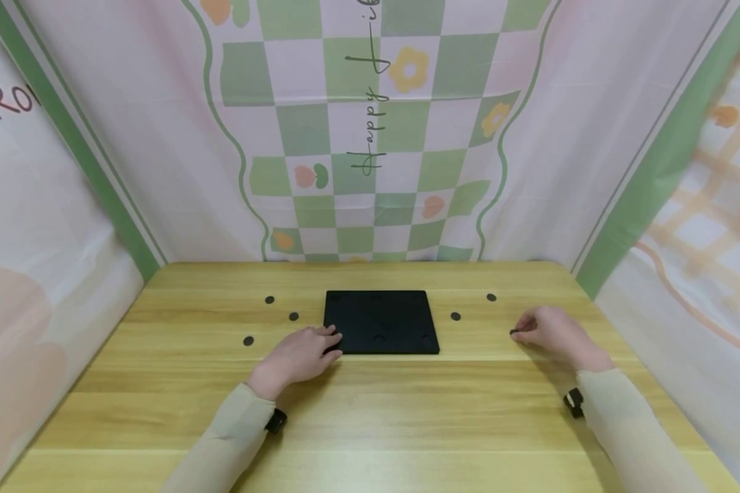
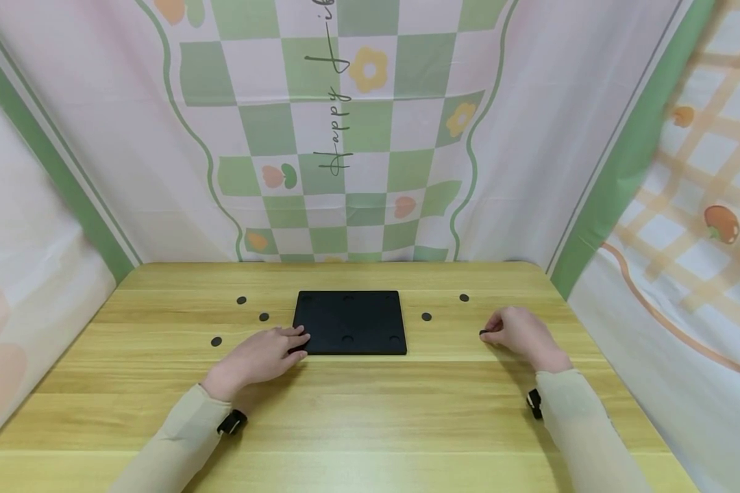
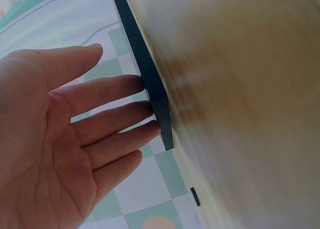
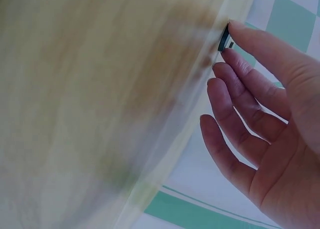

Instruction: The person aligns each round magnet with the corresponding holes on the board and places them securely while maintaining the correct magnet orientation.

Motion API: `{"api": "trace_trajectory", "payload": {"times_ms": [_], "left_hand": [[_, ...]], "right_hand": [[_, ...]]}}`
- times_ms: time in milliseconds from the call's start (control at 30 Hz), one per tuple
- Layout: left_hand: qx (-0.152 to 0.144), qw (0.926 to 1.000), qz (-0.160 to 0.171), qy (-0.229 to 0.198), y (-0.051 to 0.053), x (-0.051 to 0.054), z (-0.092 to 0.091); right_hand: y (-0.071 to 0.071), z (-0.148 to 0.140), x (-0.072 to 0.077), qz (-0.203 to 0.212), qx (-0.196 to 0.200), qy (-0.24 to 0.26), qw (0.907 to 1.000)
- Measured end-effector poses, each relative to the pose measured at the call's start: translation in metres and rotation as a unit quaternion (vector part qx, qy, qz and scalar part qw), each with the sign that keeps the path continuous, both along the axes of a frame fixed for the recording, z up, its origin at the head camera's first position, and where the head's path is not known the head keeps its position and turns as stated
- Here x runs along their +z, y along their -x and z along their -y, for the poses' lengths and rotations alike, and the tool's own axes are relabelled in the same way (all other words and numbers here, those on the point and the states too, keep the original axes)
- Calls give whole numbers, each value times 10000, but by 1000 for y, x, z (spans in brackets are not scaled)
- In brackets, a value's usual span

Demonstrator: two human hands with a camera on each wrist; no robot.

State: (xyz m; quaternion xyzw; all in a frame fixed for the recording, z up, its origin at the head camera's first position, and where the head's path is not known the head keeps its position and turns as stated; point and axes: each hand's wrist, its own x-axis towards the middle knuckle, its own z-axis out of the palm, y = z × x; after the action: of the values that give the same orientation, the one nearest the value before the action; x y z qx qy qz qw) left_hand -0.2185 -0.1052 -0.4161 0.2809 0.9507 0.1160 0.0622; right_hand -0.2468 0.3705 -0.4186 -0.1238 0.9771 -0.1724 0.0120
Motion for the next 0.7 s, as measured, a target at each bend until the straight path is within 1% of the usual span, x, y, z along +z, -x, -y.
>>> {"api": "trace_trajectory", "payload": {"times_ms": [333, 700], "left_hand": [[-68, 10000, -56, -34, 0, -1, 0], [-31, 10000, -42, -38, 1, -2, -1]], "right_hand": [[0, 0, -1, -106, -40, 18, 9999], [6, -4, -3, -50, 143, 45, 9999]]}}
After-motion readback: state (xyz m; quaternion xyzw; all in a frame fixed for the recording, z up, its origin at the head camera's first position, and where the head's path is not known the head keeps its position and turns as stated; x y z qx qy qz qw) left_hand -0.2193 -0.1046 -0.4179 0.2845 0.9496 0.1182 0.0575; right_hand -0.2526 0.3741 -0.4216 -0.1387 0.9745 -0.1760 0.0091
